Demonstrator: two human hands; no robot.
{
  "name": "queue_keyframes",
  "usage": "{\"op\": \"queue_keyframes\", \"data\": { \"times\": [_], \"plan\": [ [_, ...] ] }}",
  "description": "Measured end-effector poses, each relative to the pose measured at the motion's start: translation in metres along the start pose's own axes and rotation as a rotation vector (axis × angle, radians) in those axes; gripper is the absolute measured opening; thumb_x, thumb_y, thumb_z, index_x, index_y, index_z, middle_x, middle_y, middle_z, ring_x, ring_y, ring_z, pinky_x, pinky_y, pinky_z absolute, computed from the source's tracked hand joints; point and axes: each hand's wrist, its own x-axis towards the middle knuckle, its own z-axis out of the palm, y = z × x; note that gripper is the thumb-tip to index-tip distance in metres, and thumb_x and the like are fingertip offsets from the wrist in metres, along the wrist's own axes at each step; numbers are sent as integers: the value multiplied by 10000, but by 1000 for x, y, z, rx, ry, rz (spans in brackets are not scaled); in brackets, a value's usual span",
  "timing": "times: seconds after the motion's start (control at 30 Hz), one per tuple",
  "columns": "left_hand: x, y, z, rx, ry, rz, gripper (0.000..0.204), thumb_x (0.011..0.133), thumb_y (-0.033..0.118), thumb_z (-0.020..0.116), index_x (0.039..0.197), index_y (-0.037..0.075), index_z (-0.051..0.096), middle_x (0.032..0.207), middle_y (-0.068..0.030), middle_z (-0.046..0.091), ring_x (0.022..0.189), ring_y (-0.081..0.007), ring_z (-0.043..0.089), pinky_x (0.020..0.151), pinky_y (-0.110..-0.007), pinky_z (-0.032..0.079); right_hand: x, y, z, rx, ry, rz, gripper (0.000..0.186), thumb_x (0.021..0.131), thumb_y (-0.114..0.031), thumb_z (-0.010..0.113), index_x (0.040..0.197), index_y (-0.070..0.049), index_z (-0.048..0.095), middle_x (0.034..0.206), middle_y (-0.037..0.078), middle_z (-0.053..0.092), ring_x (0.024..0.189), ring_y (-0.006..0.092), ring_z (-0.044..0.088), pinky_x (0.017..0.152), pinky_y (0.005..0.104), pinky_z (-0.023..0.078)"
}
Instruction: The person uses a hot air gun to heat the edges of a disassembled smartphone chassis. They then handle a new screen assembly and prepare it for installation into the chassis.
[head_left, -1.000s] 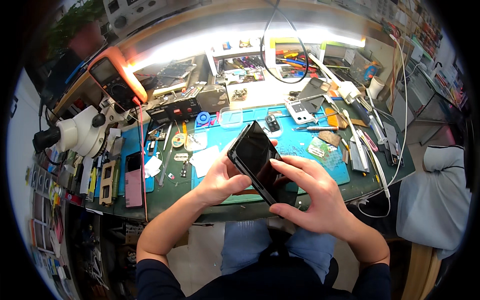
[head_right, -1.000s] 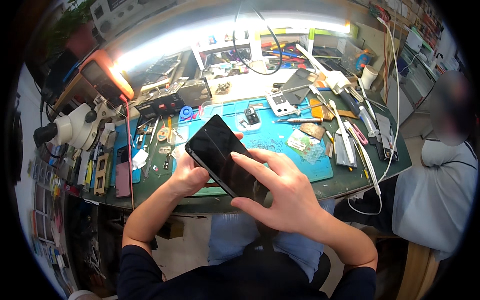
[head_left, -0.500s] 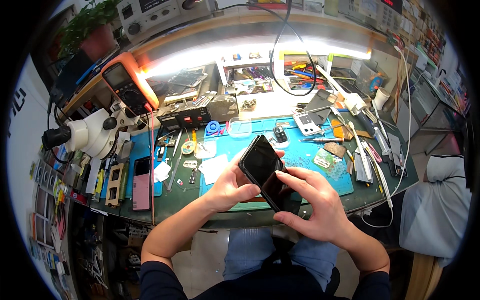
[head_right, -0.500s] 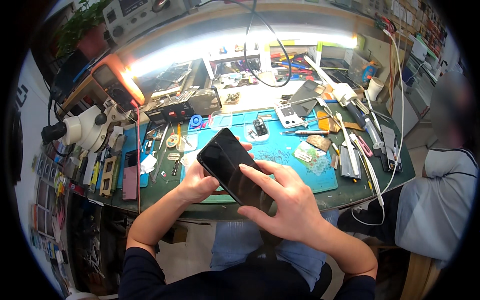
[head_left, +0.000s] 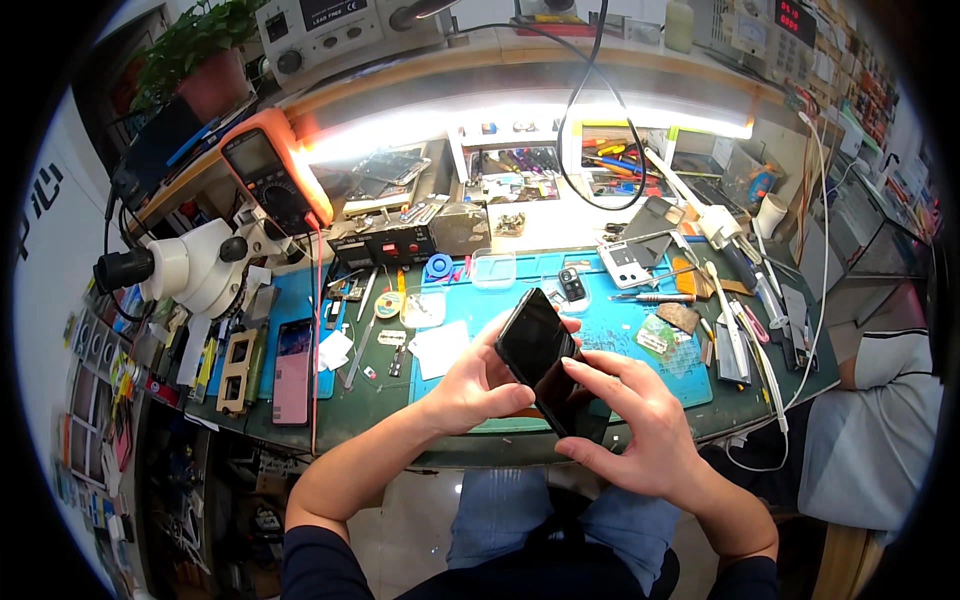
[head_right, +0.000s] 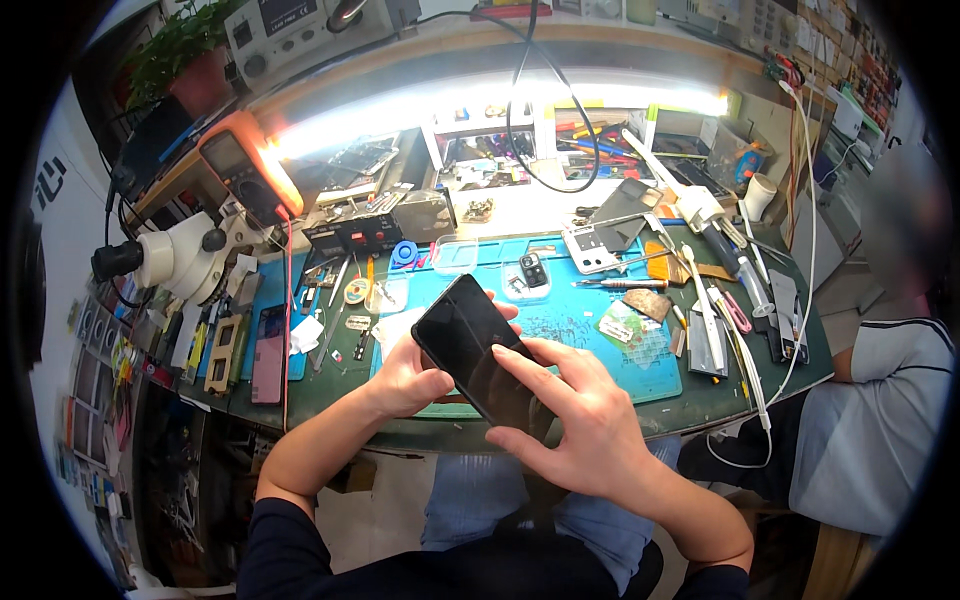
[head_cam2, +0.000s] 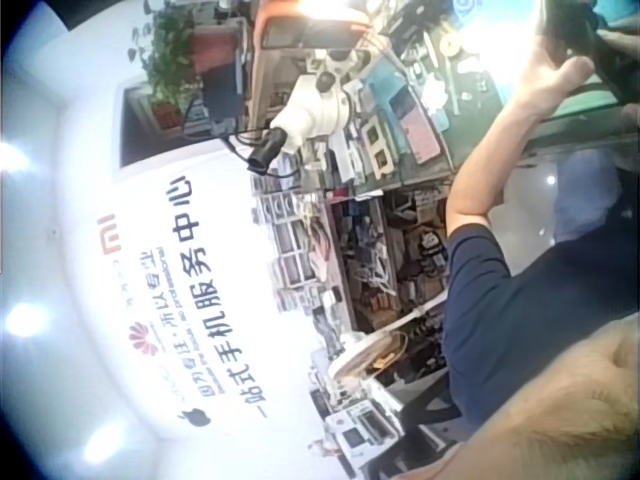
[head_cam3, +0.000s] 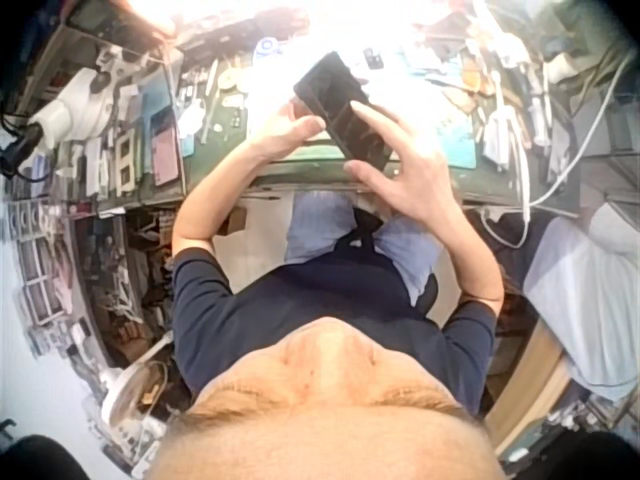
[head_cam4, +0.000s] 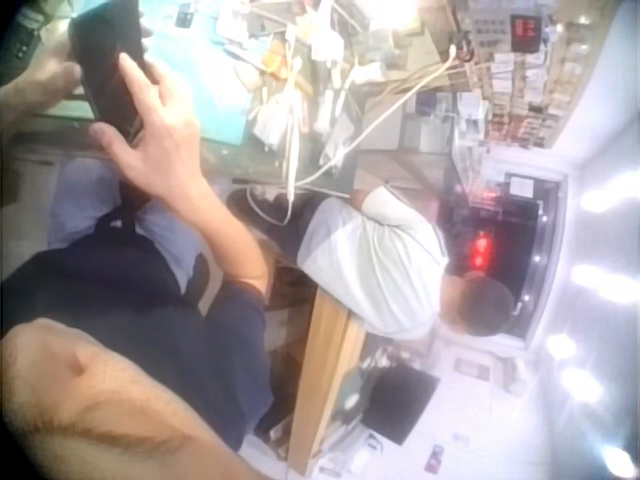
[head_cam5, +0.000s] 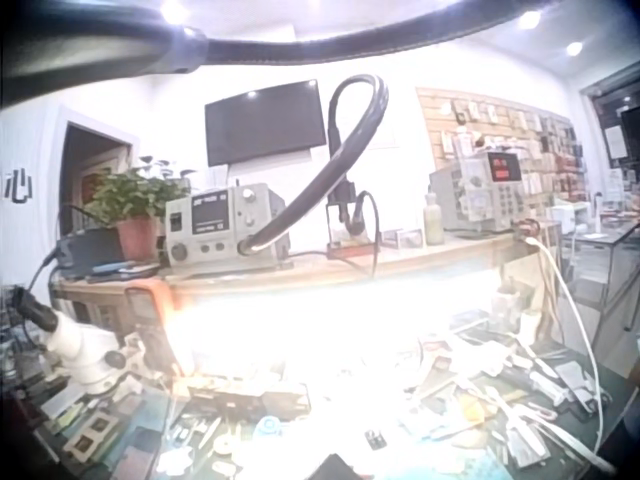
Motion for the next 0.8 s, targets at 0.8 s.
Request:
{"op": "queue_keyframes", "data": {
  "times": [0.8],
  "plan": [
    [1,-2,0,11,-10,20,931,788,184,794,1517,23,240,1512,-154,386,1384,-268,435,1153,-431,369,-1,2,-1,14,11,-41,662,757,-290,827,1361,-146,599,1334,165,569,1112,338,590,898,403,529]
  ]
}}
